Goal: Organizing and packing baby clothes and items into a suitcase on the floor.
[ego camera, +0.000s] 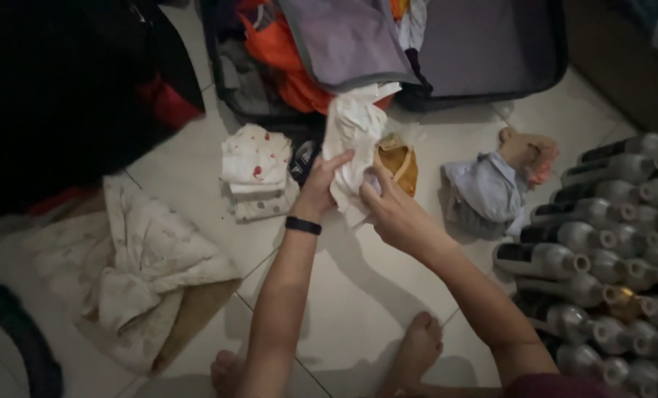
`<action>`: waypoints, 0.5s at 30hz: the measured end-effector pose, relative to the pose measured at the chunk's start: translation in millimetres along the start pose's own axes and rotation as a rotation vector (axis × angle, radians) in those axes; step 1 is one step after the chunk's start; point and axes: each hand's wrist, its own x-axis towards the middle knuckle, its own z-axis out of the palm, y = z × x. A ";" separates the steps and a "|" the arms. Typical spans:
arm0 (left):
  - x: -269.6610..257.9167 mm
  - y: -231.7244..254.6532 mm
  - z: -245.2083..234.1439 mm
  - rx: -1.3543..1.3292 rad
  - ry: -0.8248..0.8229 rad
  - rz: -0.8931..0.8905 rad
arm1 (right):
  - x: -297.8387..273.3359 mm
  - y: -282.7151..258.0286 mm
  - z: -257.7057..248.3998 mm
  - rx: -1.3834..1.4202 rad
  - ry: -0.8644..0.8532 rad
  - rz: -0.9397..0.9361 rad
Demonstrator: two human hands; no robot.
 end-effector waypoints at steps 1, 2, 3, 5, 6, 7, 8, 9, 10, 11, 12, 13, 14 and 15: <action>0.3 -2.1 -2.6 -0.003 -0.003 -0.003 | -3.0 -5.4 -7.9 -0.003 -0.002 0.003; 2.3 -2.1 -5.4 -0.010 0.031 0.057 | -3.7 -9.8 -15.9 0.007 -0.154 0.148; 4.4 -1.9 -8.2 -0.017 0.065 0.116 | -4.4 -14.2 -23.8 0.016 -0.306 0.293; 12.0 -16.1 -33.9 0.016 0.045 0.136 | 4.8 -22.5 -52.1 0.018 -0.387 0.317; 14.9 -22.7 -47.7 0.051 0.026 0.153 | 9.6 -26.9 -65.5 0.022 -0.468 0.342; 12.5 -28.3 -54.0 0.052 0.028 0.153 | 19.3 -12.7 -72.8 0.024 -0.468 0.341; 8.8 -36.6 -59.9 0.105 -0.129 0.076 | 26.9 1.1 -79.9 0.090 -0.382 0.324; 5.2 -45.0 -65.9 0.157 -0.288 0.001 | 34.4 15.2 -86.9 0.154 -0.295 0.308; -12.9 -37.4 -40.8 0.156 -0.288 -0.004 | 40.8 32.7 -77.6 0.155 -0.295 0.313; -31.1 -29.4 -15.5 -0.059 -0.300 -0.191 | 47.2 50.1 -68.5 0.119 -0.226 0.366; -48.6 -20.1 9.7 -0.273 -0.306 -0.374 | 54.8 67.5 -59.6 0.080 -0.157 0.415; -53.5 -26.5 7.3 -0.274 -0.306 -0.374 | 49.2 81.5 -42.6 0.080 -0.157 0.415; -57.9 -31.1 4.6 -0.178 -0.392 -0.328 | 46.0 95.7 -25.5 -0.159 -0.002 0.348; -62.1 -35.7 1.8 -0.082 -0.476 -0.282 | 43.1 110.1 -8.2 -0.394 0.154 0.274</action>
